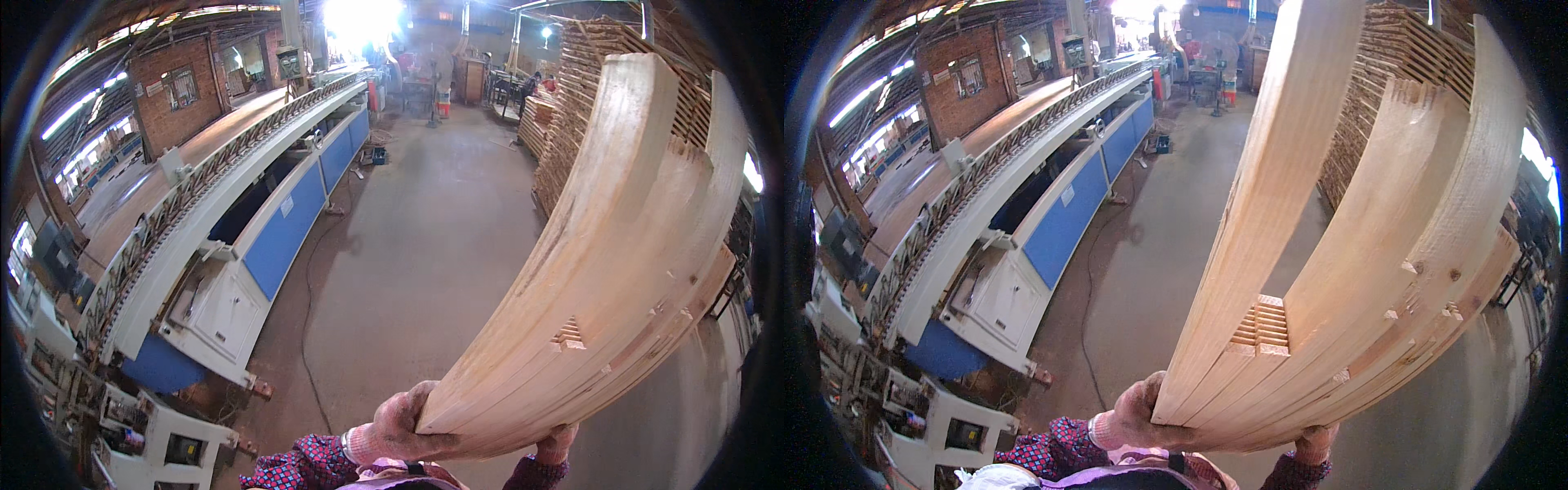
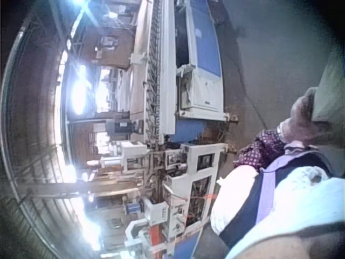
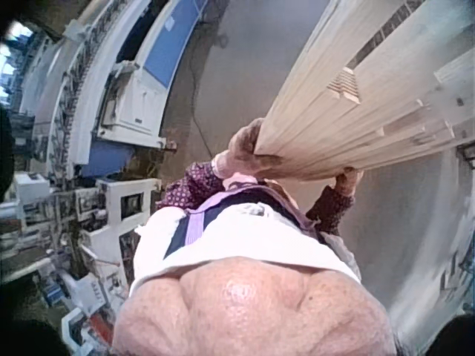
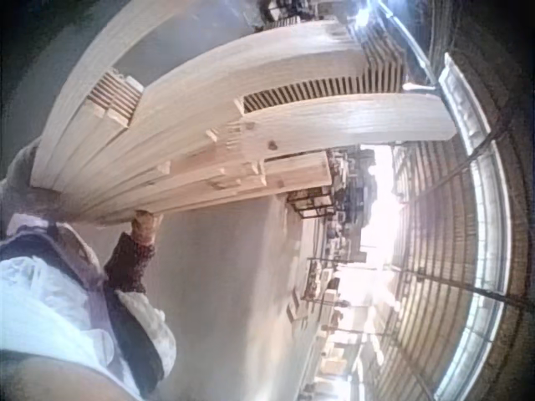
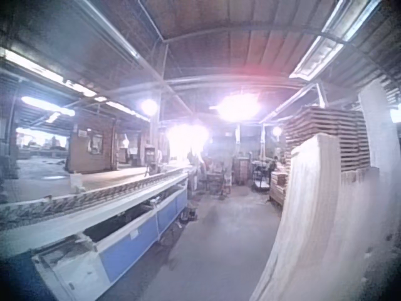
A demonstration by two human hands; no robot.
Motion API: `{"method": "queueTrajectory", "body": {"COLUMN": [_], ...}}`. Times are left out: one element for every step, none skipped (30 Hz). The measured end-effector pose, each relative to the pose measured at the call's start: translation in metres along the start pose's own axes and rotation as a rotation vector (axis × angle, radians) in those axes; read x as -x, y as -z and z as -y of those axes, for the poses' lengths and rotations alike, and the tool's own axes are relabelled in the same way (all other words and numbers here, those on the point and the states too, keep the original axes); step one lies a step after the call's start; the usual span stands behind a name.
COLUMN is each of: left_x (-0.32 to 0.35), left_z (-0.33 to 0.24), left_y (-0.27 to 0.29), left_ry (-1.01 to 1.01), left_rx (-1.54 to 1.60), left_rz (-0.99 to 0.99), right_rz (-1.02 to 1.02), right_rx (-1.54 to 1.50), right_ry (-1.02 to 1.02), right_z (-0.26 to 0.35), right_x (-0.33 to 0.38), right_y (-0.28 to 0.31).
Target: The person picks up wooden slats from the floor by hand, aligns and stacks them into a bundle, carries the bundle across a factory floor, and sets the stack down on a work table.
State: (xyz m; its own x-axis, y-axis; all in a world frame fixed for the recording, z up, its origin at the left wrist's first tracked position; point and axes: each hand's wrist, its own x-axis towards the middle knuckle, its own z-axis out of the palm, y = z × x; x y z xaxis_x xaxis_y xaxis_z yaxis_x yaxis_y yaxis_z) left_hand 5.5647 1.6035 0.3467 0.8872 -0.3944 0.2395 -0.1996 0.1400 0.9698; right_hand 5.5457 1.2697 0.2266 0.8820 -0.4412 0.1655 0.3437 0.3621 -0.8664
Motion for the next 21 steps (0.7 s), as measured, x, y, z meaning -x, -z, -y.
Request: {"method": "queueTrajectory", "body": {"left_x": [-0.025, -0.052, -0.085, -0.113, -0.14, -0.167, -0.202, -0.229, -0.258, -0.289, -0.322, -0.353, -0.379, -0.403, -0.426, -0.454, -0.481, -0.508, -0.534, -0.559, -0.587], "left_z": [0.012, 0.021, 0.025, 0.03, 0.037, 0.042, 0.043, 0.043, 0.045, 0.048, 0.052, 0.059, 0.067, 0.073, 0.077, 0.087, 0.089, 0.099, 0.109, 0.115, 0.118], "left_y": [0.012, 0.025, 0.032, 0.048, 0.064, 0.08, 0.096, 0.109, 0.123, 0.135, 0.148, 0.16, 0.172, 0.183, 0.194, 0.206, 0.217, 0.228, 0.239, 0.248, 0.257], "left_ry": [0.011, 0.021, -0.082, -0.049, -0.017, 0.014, 0.04, 0.095, 0.149, 0.134, 0.118, 0.102, 0.089, 0.091, 0.093, 0.081, 0.106, 0.087, 0.072, 0.061, 0.068], "left_rx": [0.007, 0.015, 0.147, 0.146, 0.144, 0.142, 0.123, 0.111, 0.098, 0.082, 0.067, 0.052, 0.123, 0.092, 0.061, 0.043, -0.009, -0.018, -0.026, -0.033, -0.007], "left_rz": [0.003, 0.009, -0.001, 0.018, 0.04, 0.062, 0.102, 0.123, 0.145, 0.165, 0.185, 0.204, 0.212, 0.213, 0.213, 0.225, 0.249, 0.258, 0.263, 0.261, 0.268], "right_rz": [0.015, 0.029, 0.061, 0.099, 0.135, 0.037, -0.06, -0.11, -0.155, -0.16, -0.166, -0.137, -0.105, -0.093, -0.083, -0.104, -0.119, -0.112, -0.1, -0.085, -0.078], "right_rx": [0.028, 0.057, 0.065, 0.071, 0.077, 0.048, 0.026, 0.045, 0.058, 0.104, 0.149, 0.303, 0.425, 0.449, 0.472, 0.41, 0.349, 0.298, 0.248, 0.199, 0.353], "right_ry": [0.027, 0.055, 0.037, 0.009, -0.017, -0.015, 0.035, 0.04, 0.053, 0.048, 0.042, 0.094, 0.126, 0.125, 0.117, 0.092, 0.078, 0.08, 0.077, 0.067, 0.111], "right_z": [-0.015, -0.028, -0.036, -0.037, -0.043, -0.062, -0.073, -0.078, -0.084, -0.091, -0.095, -0.093, -0.098, -0.108, -0.117, -0.118, -0.123, -0.134, -0.148, -0.156, -0.171], "right_x": [-0.026, -0.052, -0.079, -0.105, -0.131, -0.153, -0.182, -0.205, -0.233, -0.253, -0.275, -0.301, -0.324, -0.345, -0.362, -0.384, -0.409, -0.436, -0.461, -0.485, -0.515], "right_y": [-0.01, -0.021, -0.03, -0.046, -0.06, -0.063, -0.062, -0.07, -0.08, -0.095, -0.107, -0.108, -0.116, -0.126, -0.137, -0.163, -0.18, -0.187, -0.19, -0.193, -0.187]}}
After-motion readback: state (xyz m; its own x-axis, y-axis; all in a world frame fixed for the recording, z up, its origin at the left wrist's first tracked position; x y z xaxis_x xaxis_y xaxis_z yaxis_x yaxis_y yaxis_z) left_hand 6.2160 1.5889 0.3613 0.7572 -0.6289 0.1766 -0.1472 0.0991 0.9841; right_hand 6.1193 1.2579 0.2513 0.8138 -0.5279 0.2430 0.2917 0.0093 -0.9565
